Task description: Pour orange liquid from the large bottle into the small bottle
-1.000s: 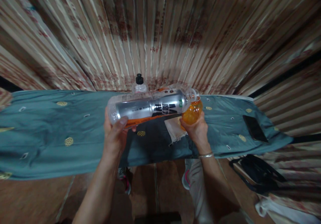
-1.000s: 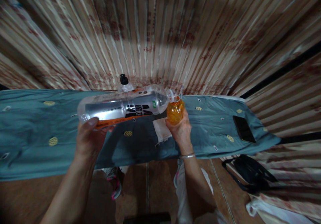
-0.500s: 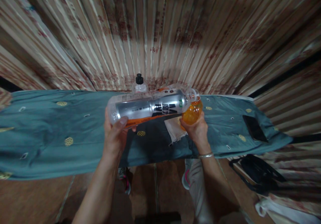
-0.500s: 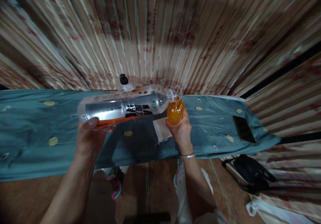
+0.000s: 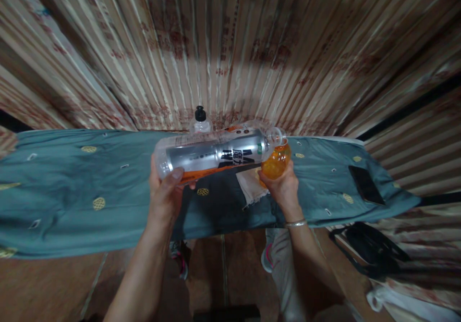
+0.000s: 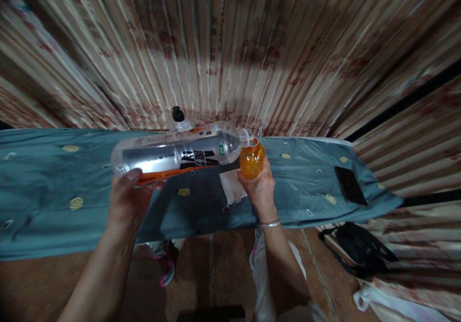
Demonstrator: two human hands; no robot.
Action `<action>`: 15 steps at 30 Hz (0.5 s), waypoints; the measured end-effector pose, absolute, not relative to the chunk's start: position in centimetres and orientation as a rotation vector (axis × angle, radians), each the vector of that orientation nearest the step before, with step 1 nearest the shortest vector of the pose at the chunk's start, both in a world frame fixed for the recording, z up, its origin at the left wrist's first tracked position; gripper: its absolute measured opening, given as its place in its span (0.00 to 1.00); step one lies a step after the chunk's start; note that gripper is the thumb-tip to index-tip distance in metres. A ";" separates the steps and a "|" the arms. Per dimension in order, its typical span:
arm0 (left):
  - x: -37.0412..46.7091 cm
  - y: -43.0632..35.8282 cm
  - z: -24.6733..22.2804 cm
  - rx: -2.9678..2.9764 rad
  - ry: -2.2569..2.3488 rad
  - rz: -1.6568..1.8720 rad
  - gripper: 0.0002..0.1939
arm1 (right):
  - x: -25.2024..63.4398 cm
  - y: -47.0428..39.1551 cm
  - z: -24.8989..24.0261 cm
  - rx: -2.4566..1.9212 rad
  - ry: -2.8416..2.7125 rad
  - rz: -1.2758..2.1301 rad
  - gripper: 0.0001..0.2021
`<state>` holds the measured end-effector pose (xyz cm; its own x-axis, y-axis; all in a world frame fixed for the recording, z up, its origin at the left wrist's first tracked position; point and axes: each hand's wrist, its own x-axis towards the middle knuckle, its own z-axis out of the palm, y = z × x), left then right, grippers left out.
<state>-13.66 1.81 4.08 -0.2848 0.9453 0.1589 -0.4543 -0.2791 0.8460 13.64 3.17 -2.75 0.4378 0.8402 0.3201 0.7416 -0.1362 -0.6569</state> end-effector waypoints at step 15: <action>-13.6 1.9 4.2 0.815 0.862 1.743 0.27 | 13.7 3.2 -3.0 -1.882 -1.365 0.124 0.42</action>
